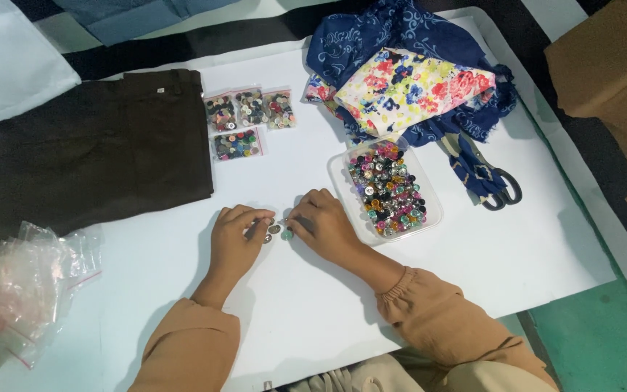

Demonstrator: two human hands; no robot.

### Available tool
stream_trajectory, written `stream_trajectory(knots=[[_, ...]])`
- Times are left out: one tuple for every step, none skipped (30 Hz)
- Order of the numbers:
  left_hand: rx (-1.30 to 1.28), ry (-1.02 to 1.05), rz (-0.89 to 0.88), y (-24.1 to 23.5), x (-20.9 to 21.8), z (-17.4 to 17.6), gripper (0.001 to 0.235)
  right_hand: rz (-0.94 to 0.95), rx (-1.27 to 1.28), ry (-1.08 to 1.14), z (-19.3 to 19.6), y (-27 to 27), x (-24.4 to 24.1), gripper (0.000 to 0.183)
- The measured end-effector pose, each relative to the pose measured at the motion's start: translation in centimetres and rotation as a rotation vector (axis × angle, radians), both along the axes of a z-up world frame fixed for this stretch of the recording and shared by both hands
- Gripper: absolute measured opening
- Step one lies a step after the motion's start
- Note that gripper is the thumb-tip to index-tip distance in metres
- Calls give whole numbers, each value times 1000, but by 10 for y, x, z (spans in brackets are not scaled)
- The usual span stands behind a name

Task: The person sorts colorful buttons from a plastic container onto a table, then places them into small ziplock bags. They repeat this process with different button colors, sealing each bag and placing it into a yellow bin.

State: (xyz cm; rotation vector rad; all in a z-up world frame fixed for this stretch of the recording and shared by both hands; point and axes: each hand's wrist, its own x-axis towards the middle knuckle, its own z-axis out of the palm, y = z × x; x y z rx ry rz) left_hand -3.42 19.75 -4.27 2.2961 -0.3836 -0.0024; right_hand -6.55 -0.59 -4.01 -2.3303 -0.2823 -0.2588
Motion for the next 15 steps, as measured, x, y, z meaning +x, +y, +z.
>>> stream_trajectory(knots=[[0,3,0,-1,-1,3,13,0,0,3,1,0,-1,3],[5,-24,-1,-2,-2,6,14,-17,5,22,3,-1,-2,5],[9,-53,-4,-3,-2,9,15,-36,9,37,4,-1,-2,8],[7,-54,-6,-6,-3,15,15,-38,7,36,7,-4,-4,8],[-14,-99,3,-9,-4,21,14,-50,4,-1,9,-7,-6,8],[-35,-144,12,-12,-6,27,13,-61,0,-38,12,-10,-9,9],[-35,-144,10,-17,-7,28,13,-63,0,-38,17,-18,-11,9],[-49,-213,-26,-21,-7,29,14,-82,6,-76,21,-26,-13,11],[-62,-281,-62,-25,-8,30,15,-100,13,-114,25,-33,-15,12],[-61,-280,-63,-32,-10,32,15,-101,14,-113,30,-45,-19,12],[-82,-312,-96,-39,-12,33,16,-146,22,-137,35,-58,-21,13],[-103,-343,-130,-47,-13,35,16,-191,31,-161,40,-71,-24,14],[-103,-343,-132,-56,-15,40,16,-193,31,-162,44,-81,-29,14],[-127,-352,-175,-65,-17,45,16,-272,44,-157,49,-91,-34,13],[-152,-360,-219,-75,-19,50,16,-352,56,-152,53,-102,-39,13]])
